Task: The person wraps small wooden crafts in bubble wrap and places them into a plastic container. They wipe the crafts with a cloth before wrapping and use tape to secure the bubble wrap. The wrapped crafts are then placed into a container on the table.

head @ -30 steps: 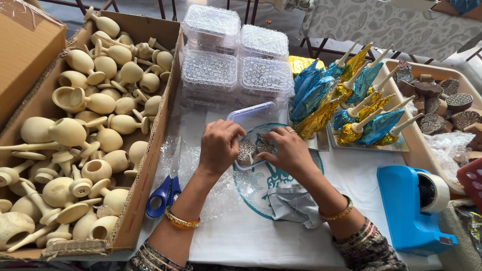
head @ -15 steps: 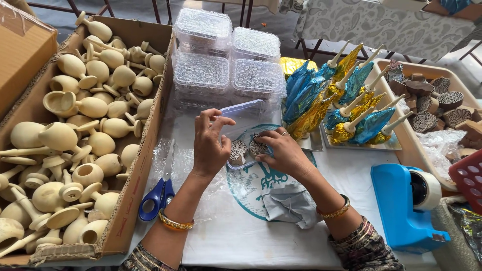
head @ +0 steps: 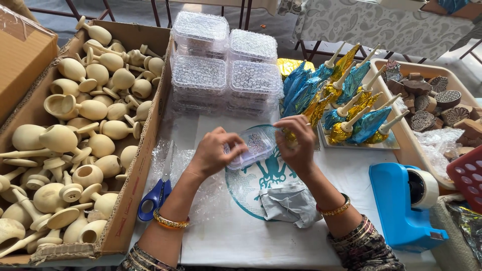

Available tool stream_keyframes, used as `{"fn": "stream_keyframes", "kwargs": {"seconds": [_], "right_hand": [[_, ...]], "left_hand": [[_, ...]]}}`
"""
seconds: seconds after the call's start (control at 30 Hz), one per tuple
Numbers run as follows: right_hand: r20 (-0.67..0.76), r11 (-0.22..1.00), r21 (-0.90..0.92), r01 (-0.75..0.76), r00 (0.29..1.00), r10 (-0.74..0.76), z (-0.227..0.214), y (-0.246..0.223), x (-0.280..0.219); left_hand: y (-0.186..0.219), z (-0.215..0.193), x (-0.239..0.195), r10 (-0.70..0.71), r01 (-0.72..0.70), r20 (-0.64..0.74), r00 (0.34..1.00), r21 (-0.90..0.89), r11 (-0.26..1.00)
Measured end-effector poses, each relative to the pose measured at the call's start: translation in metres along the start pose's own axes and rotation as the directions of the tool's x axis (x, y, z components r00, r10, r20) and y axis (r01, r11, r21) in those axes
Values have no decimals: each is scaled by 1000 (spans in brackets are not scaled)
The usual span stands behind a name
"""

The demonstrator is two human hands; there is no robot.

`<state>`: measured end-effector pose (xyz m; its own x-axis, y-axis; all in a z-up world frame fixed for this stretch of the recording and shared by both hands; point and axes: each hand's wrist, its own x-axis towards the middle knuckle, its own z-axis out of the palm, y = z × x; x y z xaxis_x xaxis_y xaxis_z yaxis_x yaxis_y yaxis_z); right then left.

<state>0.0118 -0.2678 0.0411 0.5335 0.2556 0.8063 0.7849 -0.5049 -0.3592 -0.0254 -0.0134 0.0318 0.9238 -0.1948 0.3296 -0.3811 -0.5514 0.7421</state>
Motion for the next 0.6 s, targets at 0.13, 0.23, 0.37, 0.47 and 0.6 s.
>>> {"fn": "stream_keyframes", "kwargs": {"seconds": [0.13, 0.23, 0.37, 0.47, 0.6], "right_hand": [[369, 989, -40, 141, 922, -116, 4, -11, 9], [614, 972, -101, 211, 782, -107, 16, -23, 9], [756, 966, -188, 175, 654, 29, 18, -24, 5], [812, 958, -262, 119, 564, 152, 14, -28, 6], [819, 917, -382, 118, 503, 277, 16, -37, -3]], "left_hand": [[22, -9, -2, -59, -37, 284, 957, 320, 947], [7, -3, -2, -29, -68, 270, 962, 346, 936], [-10, 8, -1, -18, -57, 244, 970, 298, 953], [-14, 12, -2, -27, -34, 266, 964, 222, 974], [-12, 9, -2, -2, -39, 286, 958, 139, 989]]}}
